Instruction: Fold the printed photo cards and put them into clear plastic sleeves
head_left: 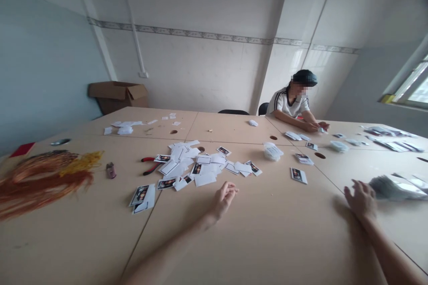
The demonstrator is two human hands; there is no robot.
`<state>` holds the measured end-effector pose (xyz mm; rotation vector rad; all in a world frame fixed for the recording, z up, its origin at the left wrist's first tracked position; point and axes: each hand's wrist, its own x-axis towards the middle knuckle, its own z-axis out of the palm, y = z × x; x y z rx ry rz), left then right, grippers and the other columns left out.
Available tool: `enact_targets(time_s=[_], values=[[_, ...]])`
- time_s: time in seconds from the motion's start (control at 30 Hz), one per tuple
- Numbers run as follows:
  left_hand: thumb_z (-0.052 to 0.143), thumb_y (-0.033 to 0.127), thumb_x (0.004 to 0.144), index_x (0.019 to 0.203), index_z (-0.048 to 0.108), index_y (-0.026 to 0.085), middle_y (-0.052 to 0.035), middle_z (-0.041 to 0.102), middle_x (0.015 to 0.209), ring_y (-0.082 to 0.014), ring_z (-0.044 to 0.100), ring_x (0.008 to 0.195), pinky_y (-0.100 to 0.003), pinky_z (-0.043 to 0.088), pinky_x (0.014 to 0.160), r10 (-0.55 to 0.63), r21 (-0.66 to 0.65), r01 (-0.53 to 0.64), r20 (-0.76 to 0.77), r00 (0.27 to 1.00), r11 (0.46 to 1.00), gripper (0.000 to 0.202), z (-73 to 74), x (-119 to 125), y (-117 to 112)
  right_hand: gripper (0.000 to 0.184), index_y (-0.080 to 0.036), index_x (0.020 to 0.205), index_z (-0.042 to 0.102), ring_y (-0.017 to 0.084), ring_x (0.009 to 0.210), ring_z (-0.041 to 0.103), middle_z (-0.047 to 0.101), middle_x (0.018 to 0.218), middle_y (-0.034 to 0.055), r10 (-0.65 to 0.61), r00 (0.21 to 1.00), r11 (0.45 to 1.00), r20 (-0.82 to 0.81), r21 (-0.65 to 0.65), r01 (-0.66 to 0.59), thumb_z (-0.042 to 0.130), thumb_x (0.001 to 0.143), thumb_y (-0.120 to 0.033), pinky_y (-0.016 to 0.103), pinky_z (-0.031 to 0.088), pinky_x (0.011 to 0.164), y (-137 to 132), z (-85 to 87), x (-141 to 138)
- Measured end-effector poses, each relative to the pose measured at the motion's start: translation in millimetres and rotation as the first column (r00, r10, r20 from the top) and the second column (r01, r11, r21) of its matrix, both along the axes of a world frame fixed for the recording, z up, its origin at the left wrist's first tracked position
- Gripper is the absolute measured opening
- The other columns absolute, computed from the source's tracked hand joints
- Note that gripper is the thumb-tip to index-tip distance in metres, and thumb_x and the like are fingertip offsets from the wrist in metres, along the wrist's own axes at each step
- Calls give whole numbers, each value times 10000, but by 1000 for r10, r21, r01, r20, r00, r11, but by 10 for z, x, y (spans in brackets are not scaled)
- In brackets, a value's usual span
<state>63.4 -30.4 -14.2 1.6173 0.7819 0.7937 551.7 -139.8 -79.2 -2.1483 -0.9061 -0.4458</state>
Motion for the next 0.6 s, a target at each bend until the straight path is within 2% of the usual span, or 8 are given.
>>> enact_targets(time_s=[0.1,0.17,0.23,0.3,0.4,0.5,0.6], values=[[440,425,764,902,478,187,-92,632,948,-214,567,910,-303,421,752,2,6,-2,11,1000,1000,278,21,-6,-15,424,-188,894,558,253,1019,489,576,994,88,234,972,972,37,-43,-232,449,621,-494,383,369,876,246,-8,-290],[434,418,770,902,484,197,-78,629,951,-209,564,912,-305,415,760,1,3,-1,22,1000,1000,261,25,-10,-21,488,-165,910,571,258,1028,491,581,1016,102,411,912,912,-10,4,-411,487,598,-530,386,368,884,430,19,-502],[433,408,774,908,482,204,-70,622,967,-205,557,925,-309,407,776,0,-8,0,34,999,1000,248,16,-12,-23,560,-159,993,562,257,1035,492,566,1077,102,505,857,862,-103,8,-507,531,580,-535,370,384,869,580,69,-665],[433,405,773,911,471,200,-74,616,971,-206,557,929,-314,404,779,4,-26,-2,49,999,1000,250,1,-10,-20,619,-165,1055,553,256,975,535,596,1042,91,523,818,835,-240,-49,-548,575,552,-526,352,412,825,671,119,-738],[432,411,770,906,464,187,-90,615,956,-217,561,924,-324,411,763,5,-41,-3,54,999,999,264,-4,-5,-11,660,-166,1084,554,253,895,575,637,962,77,494,782,823,-382,-87,-562,617,521,-504,332,435,763,718,140,-700],[444,406,765,901,484,185,-85,621,941,-223,562,915,-329,406,768,2,-31,-1,40,999,1000,263,29,1,-8,653,-161,1076,564,262,883,575,640,959,77,491,760,832,-425,-30,-554,636,511,-482,340,440,735,720,102,-605],[440,401,766,883,503,199,-60,633,921,-219,565,911,-321,397,782,14,-51,-12,42,999,999,241,81,8,-13,627,-158,1078,565,253,857,582,641,955,77,512,700,814,-499,21,-580,639,530,-455,340,443,725,717,76,-545]])
